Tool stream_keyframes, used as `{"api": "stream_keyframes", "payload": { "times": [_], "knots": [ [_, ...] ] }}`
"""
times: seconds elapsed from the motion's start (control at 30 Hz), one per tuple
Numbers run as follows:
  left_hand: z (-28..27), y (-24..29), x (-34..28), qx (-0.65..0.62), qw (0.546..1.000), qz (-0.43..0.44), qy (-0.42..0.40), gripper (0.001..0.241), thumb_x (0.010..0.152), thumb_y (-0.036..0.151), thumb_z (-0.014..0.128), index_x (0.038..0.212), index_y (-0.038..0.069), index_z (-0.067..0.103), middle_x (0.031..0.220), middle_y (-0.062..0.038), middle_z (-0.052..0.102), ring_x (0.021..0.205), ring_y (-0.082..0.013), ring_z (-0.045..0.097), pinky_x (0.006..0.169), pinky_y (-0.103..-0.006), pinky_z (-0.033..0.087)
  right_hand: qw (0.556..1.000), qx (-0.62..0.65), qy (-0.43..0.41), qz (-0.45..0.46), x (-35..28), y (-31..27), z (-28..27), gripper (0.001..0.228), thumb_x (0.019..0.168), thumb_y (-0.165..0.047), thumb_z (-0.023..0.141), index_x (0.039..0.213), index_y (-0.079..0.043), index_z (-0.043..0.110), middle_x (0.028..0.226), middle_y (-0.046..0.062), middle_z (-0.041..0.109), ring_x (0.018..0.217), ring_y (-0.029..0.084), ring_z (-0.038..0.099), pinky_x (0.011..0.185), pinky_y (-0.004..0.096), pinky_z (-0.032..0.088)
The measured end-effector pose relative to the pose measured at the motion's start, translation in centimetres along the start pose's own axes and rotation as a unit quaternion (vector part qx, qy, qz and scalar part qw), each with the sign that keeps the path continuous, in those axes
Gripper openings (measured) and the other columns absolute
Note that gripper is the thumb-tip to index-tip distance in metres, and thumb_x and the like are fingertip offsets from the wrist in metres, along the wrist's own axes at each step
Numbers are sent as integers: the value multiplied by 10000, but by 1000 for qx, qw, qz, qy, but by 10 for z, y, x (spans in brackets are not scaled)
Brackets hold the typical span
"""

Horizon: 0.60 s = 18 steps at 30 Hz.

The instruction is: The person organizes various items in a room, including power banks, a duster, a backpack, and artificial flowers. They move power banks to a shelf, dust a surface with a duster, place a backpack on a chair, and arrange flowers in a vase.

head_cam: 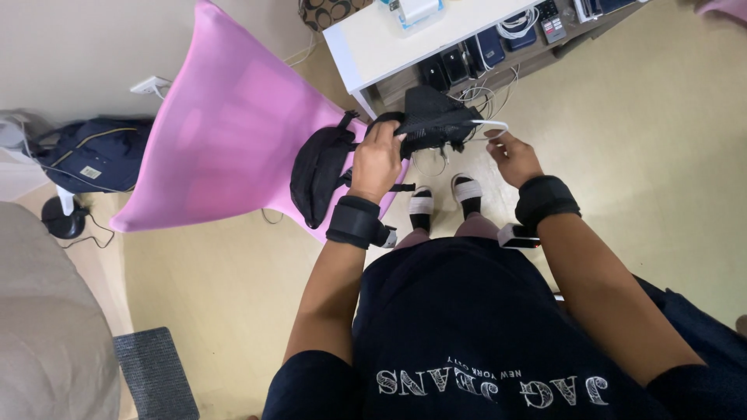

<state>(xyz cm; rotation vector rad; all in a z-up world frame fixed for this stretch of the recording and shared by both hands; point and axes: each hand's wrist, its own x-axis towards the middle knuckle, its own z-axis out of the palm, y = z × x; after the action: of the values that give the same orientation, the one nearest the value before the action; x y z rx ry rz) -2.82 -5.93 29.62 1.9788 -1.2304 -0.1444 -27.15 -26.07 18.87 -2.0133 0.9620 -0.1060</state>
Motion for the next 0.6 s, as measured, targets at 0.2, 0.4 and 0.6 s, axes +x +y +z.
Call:
{"api": "stream_keyframes", "payload": {
  "times": [0.2, 0.4, 0.6],
  "knots": [
    [-8, 0, 4, -18, 999, 1, 37, 183, 959, 36, 663, 1136, -6, 638, 1057, -212, 696, 944, -416, 692, 834, -455, 573, 991, 61, 103, -52, 10, -3, -14, 157, 1130, -153, 587, 1182, -36, 678, 943, 112, 713, 838, 184, 669, 768, 343, 565],
    [-12, 1, 8, -2, 999, -13, 35, 202, 939, 12, 649, 1141, -2, 649, 1043, -210, 696, 933, -415, 692, 816, -457, 572, 980, 126, 154, -16, 16, -29, -43, 167, 1131, -170, 562, 1149, -9, 601, 985, 76, 696, 841, 133, 688, 709, 305, 566],
    [-14, -5, 6, 79, 996, -22, -20, 223, 897, 0, 647, 1112, 37, 690, 988, -189, 694, 894, -392, 691, 772, -461, 568, 983, 68, 162, -54, 18, -5, -31, 170, 1150, -171, 576, 1175, -4, 591, 971, 121, 714, 853, 201, 721, 763, 326, 582]
  ]
}}
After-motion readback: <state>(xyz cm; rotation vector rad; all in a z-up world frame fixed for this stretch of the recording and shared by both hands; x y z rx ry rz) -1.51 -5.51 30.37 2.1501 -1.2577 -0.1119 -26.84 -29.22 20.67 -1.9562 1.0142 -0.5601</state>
